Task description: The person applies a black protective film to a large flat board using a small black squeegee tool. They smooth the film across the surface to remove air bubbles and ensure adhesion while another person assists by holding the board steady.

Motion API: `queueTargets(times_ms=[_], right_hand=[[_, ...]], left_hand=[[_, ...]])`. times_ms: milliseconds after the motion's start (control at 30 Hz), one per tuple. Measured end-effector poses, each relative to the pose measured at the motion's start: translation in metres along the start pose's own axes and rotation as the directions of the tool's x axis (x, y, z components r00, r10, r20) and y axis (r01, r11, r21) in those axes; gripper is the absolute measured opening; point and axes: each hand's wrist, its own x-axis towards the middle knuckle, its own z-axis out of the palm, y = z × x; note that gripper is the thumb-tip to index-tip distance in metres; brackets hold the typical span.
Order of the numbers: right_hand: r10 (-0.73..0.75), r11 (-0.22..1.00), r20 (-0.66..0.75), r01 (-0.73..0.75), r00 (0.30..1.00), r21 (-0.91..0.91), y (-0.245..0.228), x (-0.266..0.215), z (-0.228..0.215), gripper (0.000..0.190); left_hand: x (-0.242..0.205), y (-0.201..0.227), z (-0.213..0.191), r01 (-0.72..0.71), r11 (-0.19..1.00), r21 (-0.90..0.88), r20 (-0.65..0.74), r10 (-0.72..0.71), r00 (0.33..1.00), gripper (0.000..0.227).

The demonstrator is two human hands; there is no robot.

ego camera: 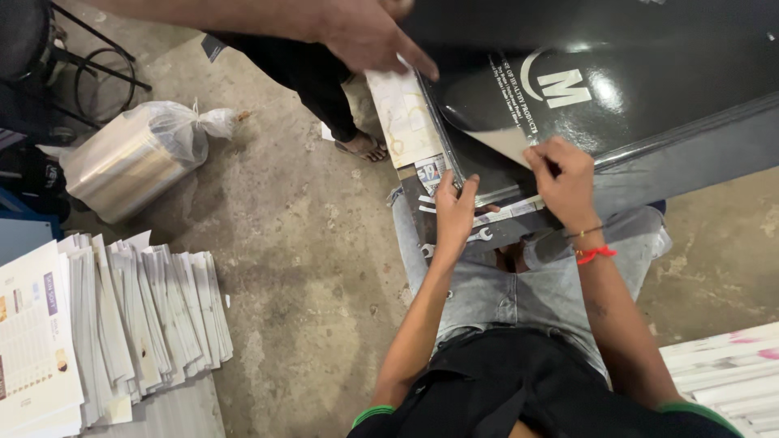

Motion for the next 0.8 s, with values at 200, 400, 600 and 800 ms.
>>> queueTargets(times_ms=[200,400,600,800], right_hand=[[-0.173,0.975,-0.266,0.203,0.948,0.090,-0.018,0.028,-0.003,0.013],[-0.405,0.914,-0.236,0.397,0.883,-0.083,-0.031,0.051,0.018,0.006],[-0.364,0.920,0.330,0.392,0.871,-0.021,-0.024,0.048,0.043,0.010],[-0.269,0.959,0.233,0.283,0.934,-0.030,-0.022,0.026,0.027,0.011]], left_hand=[[-0.002,0.010,-0.007,-0.014,0.991,0.130,0.044,0.008,0.999,0.024],[-0.003,0.015,-0.004,0.087,0.996,0.034,0.021,-0.088,0.996,0.023],[-0.001,0.008,-0.002,0.061,0.998,-0.016,0.031,-0.060,0.998,0.014],[-0.002,0.014,0.009,0.075,0.995,0.073,-0.078,-0.069,0.995,0.021]])
